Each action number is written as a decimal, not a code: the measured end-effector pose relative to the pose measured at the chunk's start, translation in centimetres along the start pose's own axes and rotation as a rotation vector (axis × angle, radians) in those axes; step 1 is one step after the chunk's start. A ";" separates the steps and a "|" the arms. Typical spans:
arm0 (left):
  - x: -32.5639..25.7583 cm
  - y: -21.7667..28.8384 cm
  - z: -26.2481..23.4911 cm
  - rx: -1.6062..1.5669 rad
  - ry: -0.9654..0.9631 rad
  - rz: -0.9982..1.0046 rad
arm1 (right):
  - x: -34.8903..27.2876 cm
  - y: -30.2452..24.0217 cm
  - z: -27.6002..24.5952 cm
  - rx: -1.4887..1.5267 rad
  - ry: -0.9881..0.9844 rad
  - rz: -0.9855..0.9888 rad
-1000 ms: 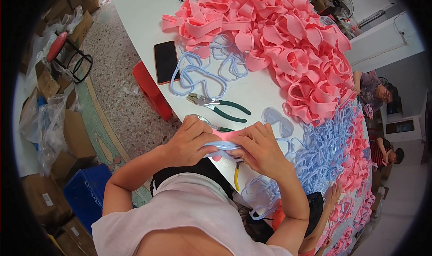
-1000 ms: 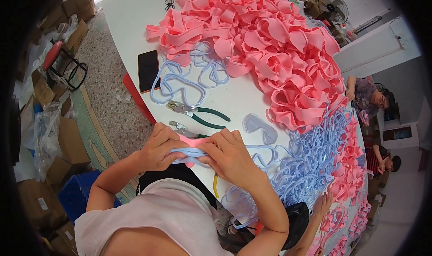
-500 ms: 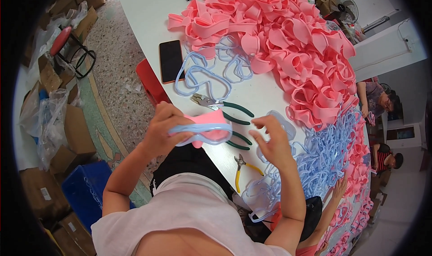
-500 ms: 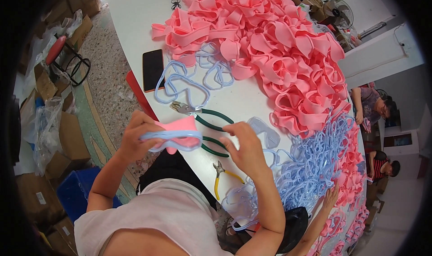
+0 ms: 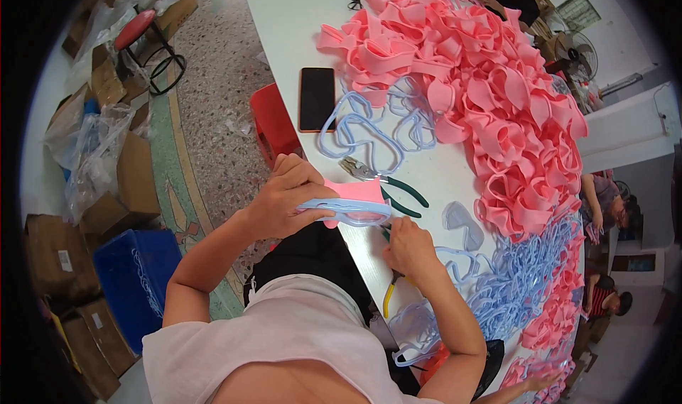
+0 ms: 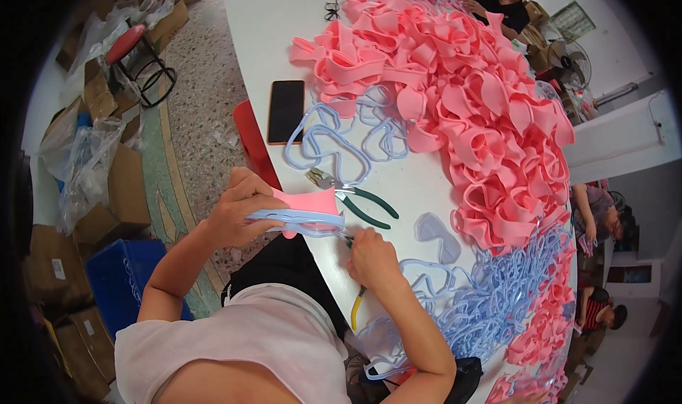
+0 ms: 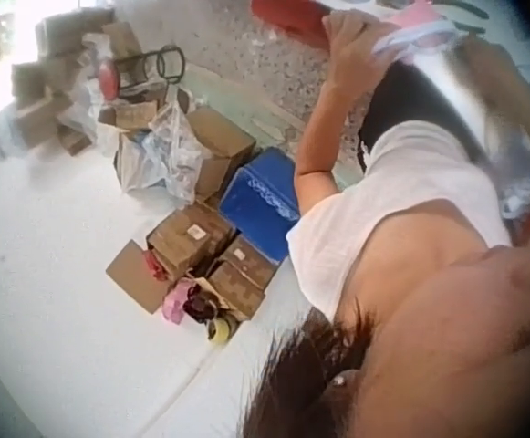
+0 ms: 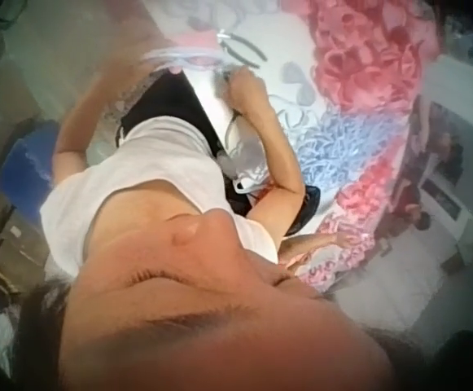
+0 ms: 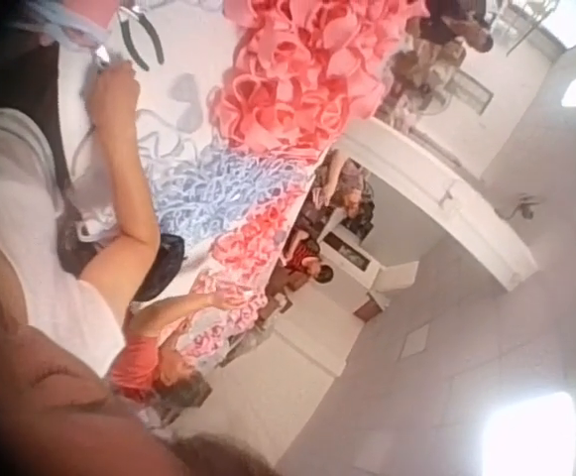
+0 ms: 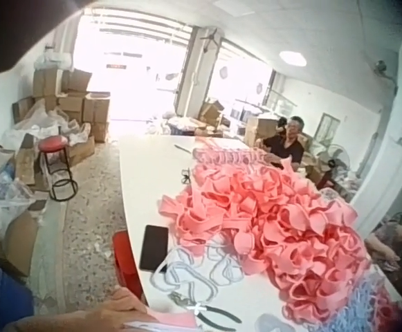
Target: Attaching straps to swim goggles and preparing them for packaging.
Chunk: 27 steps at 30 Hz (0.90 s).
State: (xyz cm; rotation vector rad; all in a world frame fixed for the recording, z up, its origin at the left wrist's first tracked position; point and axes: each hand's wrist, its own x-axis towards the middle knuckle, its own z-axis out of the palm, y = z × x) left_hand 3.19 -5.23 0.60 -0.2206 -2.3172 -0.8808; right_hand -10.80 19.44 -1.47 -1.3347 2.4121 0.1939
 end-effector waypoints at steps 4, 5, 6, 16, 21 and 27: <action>-0.1 -0.5 -1.3 -0.006 0.011 0.020 | -2.7 1.2 -0.3 0.143 0.064 0.214; -0.2 -0.7 -1.8 0.008 0.017 0.018 | -3.6 1.8 -0.9 0.225 0.080 0.276; -0.2 -0.8 -2.1 0.022 0.022 0.017 | -4.4 2.4 -1.8 0.308 0.096 0.338; 1.5 0.4 -1.2 -0.069 -0.079 0.124 | -5.7 -0.4 -9.5 -0.163 0.562 -0.058; 1.8 0.9 -0.5 -0.059 -0.107 0.179 | -5.2 -1.0 -11.1 -0.350 0.582 -0.111; 1.6 1.2 0.0 -0.108 -0.110 0.178 | -4.2 0.2 -11.7 -0.486 0.530 -0.217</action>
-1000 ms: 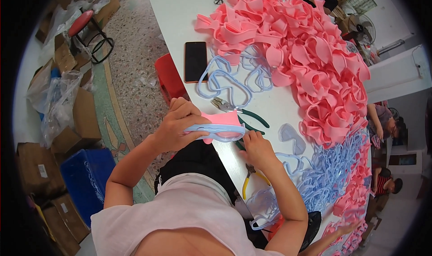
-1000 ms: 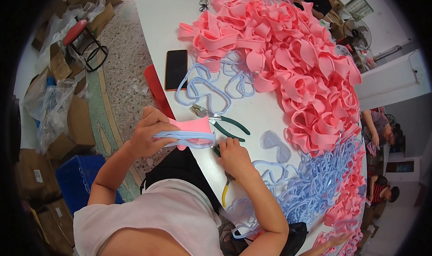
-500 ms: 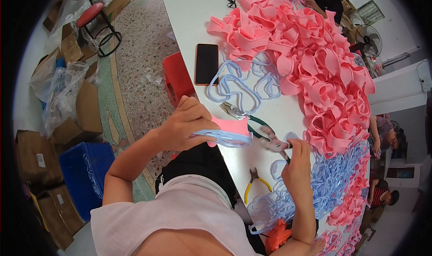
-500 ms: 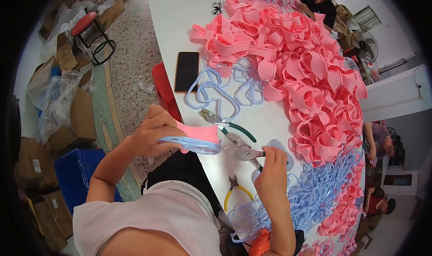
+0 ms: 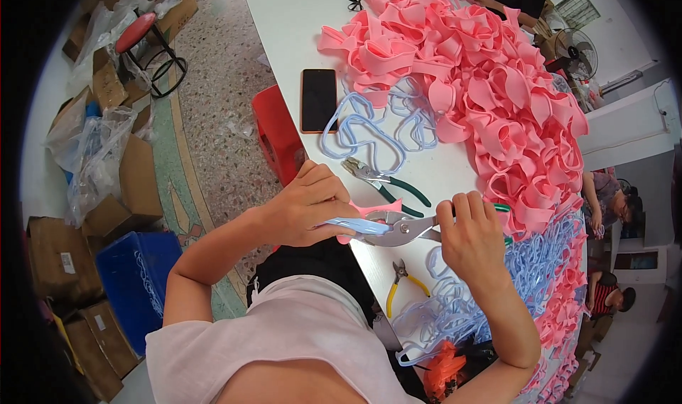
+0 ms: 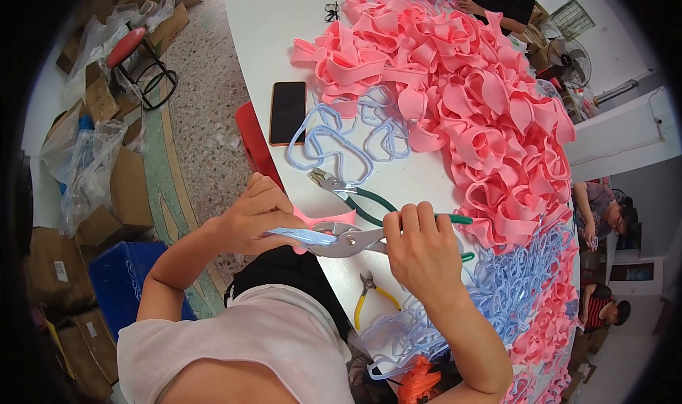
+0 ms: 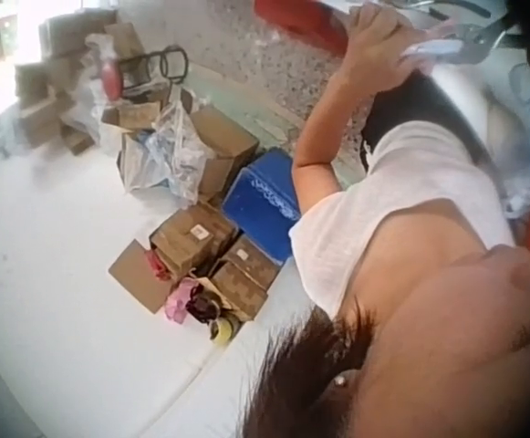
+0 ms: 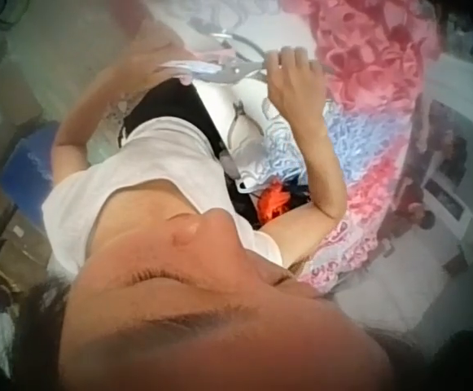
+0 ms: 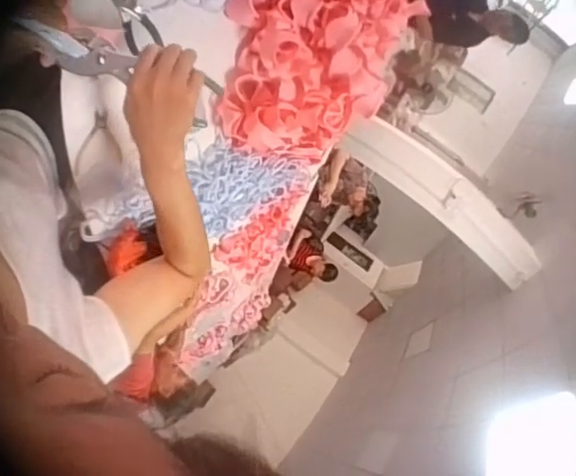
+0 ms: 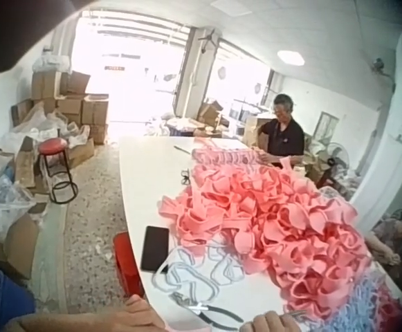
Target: Attaching straps to swim goggles and preparing them for packaging.
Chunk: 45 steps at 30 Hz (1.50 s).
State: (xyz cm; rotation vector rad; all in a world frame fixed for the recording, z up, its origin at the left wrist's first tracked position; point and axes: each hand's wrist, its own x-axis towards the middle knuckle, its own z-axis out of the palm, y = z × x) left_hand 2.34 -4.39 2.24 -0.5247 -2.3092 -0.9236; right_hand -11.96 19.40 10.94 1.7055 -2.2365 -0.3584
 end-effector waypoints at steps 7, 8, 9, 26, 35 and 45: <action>-0.8 -0.6 0.3 0.102 0.024 -0.039 | -0.7 0.4 1.2 0.049 0.055 0.061; -1.0 -0.7 0.4 0.074 0.054 -0.063 | -0.5 0.2 1.2 0.045 0.058 0.058; -1.2 -0.6 0.3 0.046 0.083 -0.086 | -0.2 -0.1 1.1 0.057 0.111 0.056; -0.2 -0.3 0.3 0.062 0.081 -0.059 | 0.4 -0.9 1.4 0.001 0.106 0.110; -0.5 -0.7 -1.1 -0.037 0.137 -0.184 | -2.2 0.4 1.8 -0.108 0.158 0.226; 2.2 0.8 0.7 0.271 -0.152 -0.078 | 0.3 1.1 1.6 -0.113 0.181 0.104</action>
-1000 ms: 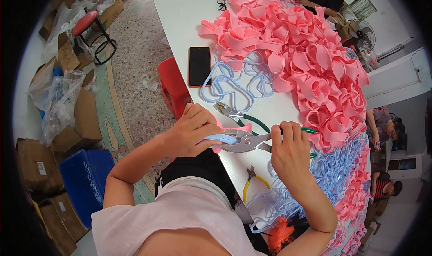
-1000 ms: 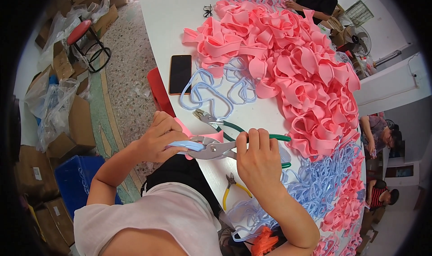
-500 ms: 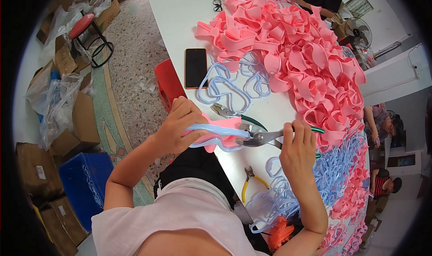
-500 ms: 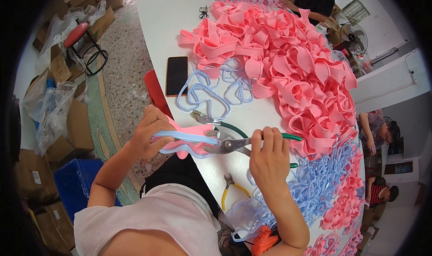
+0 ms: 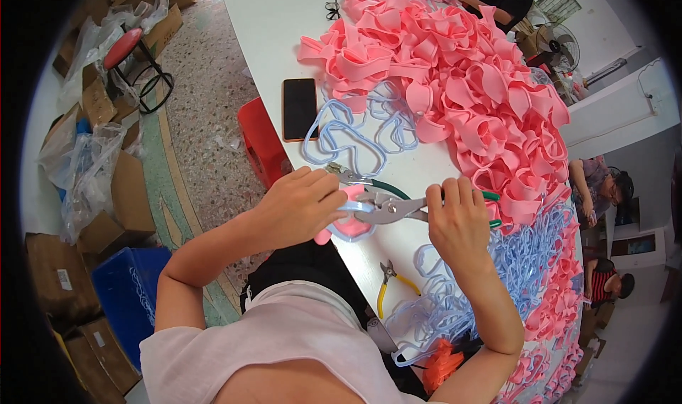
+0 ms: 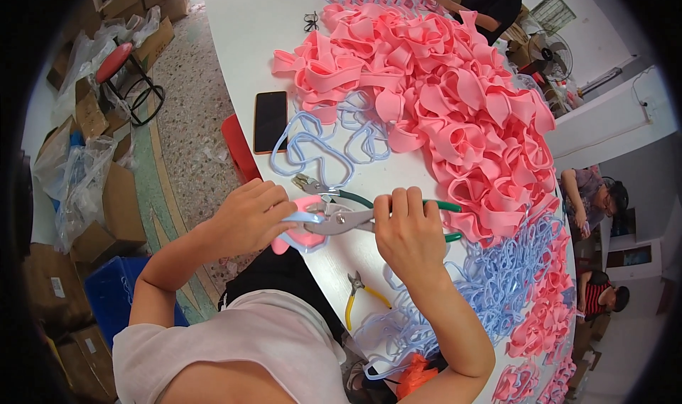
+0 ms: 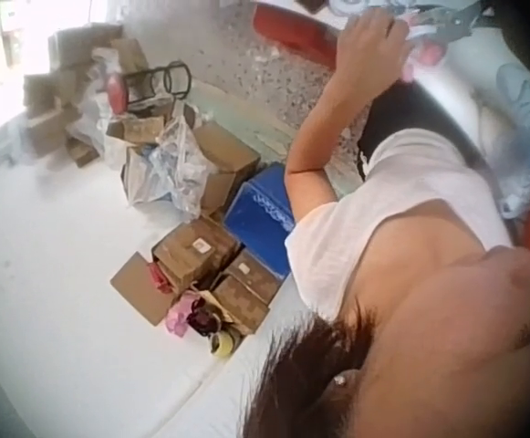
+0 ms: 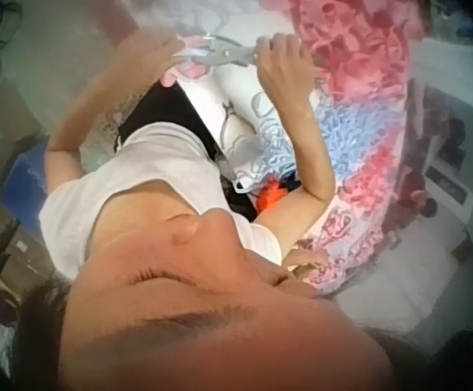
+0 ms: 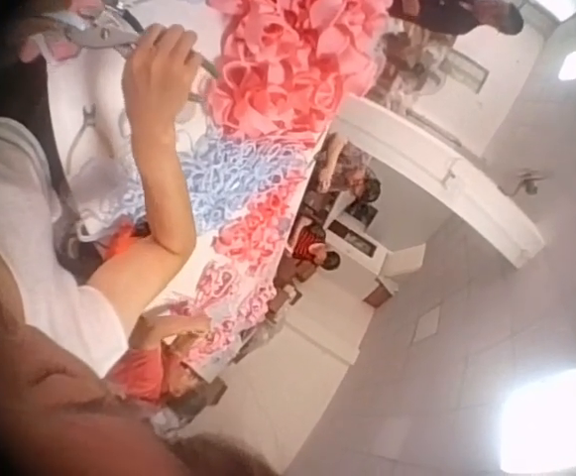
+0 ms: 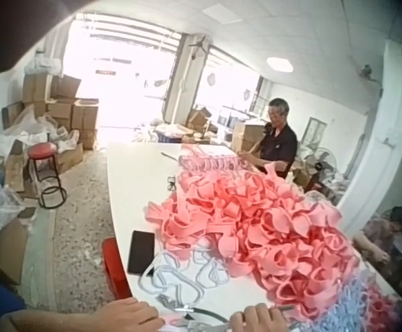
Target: Attaching straps to swim goggles and preparing them for packaging.
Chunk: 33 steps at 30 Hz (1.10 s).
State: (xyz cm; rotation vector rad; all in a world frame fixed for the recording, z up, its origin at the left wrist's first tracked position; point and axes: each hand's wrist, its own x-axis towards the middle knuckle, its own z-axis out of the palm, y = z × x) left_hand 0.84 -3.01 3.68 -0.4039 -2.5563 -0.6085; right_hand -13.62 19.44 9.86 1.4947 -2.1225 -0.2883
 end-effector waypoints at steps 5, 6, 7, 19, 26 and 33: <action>-0.4 -0.6 0.4 -0.308 0.231 -0.278 | -1.4 0.9 0.2 0.405 -0.059 0.306; -0.8 -0.6 0.5 -0.445 0.340 -0.438 | -2.2 0.7 0.4 0.548 -0.106 0.361; -0.9 -0.9 1.0 -0.443 0.347 -0.432 | -2.9 0.5 0.3 0.543 -0.099 0.358; -0.1 0.3 1.5 -0.391 0.473 -0.417 | -3.0 -0.5 -0.4 0.610 -0.270 0.332; -0.2 0.4 2.2 -0.412 0.507 -0.401 | -3.0 -0.9 0.3 0.403 -0.255 0.342; 0.1 1.0 2.4 -0.304 0.539 -0.400 | -2.7 -1.6 -0.5 0.278 -0.179 0.376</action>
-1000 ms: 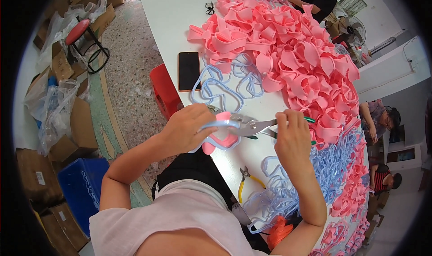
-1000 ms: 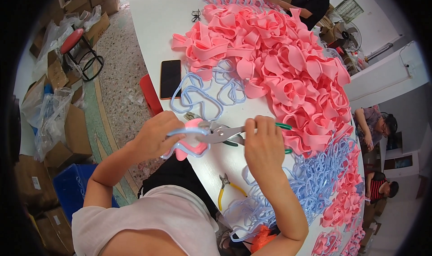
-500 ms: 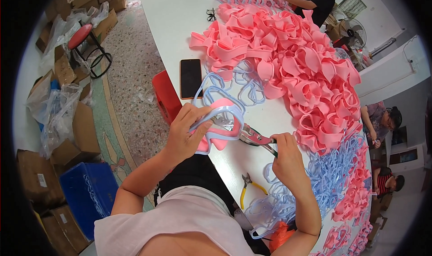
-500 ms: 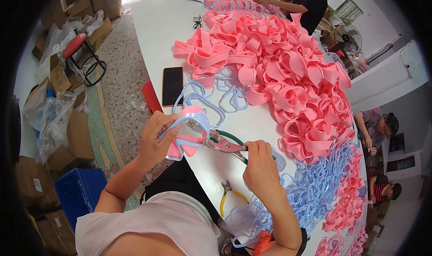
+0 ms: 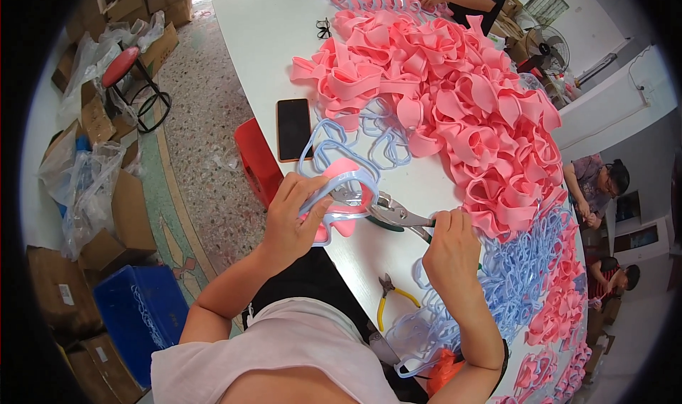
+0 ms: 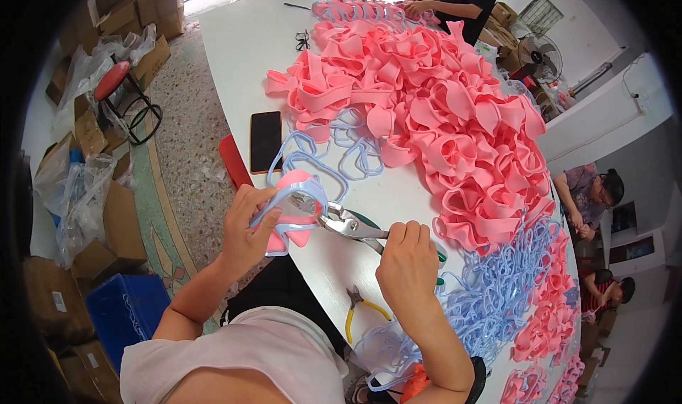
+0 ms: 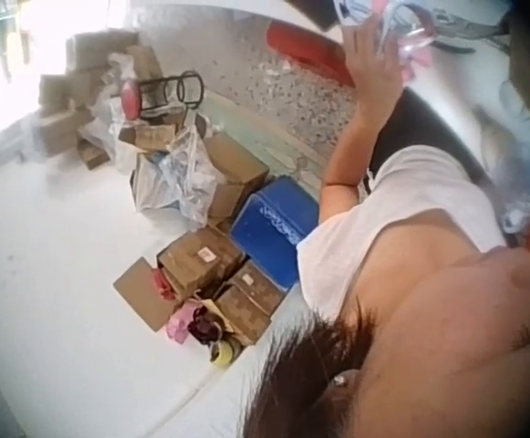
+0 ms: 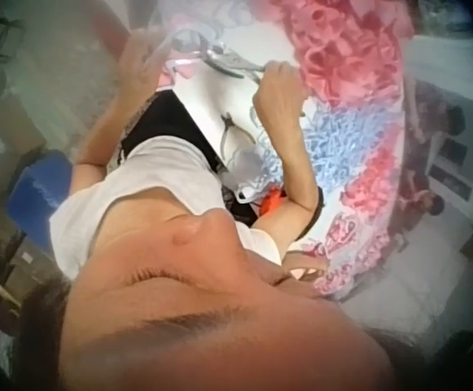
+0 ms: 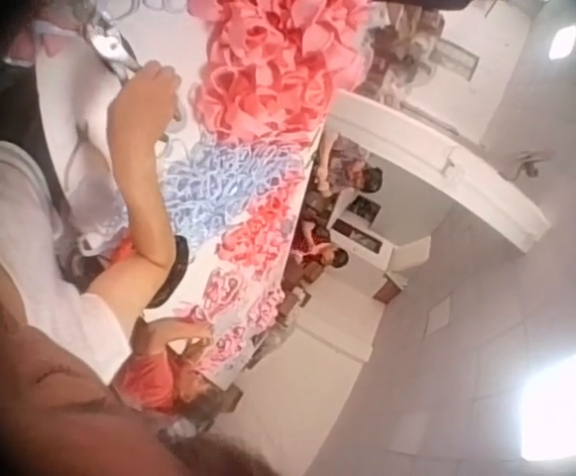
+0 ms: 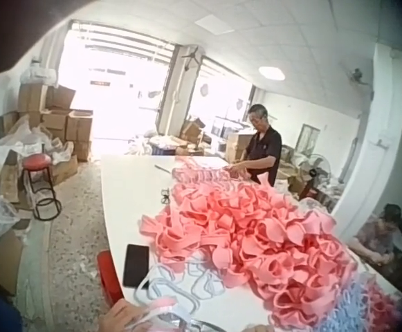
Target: Attaching straps to swim goggles and preparing them for packaging.
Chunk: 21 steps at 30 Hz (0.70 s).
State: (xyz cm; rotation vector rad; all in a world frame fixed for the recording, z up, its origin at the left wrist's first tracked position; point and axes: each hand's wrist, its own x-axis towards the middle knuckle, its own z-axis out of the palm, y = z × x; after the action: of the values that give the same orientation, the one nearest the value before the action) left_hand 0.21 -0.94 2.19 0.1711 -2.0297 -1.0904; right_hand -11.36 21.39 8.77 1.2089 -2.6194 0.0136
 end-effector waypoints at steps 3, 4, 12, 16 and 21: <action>-0.1 0.4 -0.1 0.020 0.004 0.000 | -0.1 0.2 0.4 -0.051 -0.030 0.011; -0.1 0.5 -0.1 0.018 0.005 0.002 | -0.1 0.5 0.7 -0.068 -0.048 0.006; -1.0 -1.3 -0.7 -0.202 -0.085 -0.367 | 0.9 1.6 1.2 0.218 0.084 -0.007; 0.4 -3.5 1.0 -0.561 0.284 -0.399 | 0.0 0.6 0.2 0.383 0.036 0.024; 0.1 -3.0 2.2 -0.548 0.446 -0.300 | -1.1 -1.3 0.0 0.311 -0.076 -0.016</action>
State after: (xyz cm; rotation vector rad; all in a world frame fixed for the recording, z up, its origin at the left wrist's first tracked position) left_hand -2.17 -1.43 -0.63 0.4017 -1.2840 -1.5925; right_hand -9.69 21.40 8.39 1.3505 -2.7467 0.3921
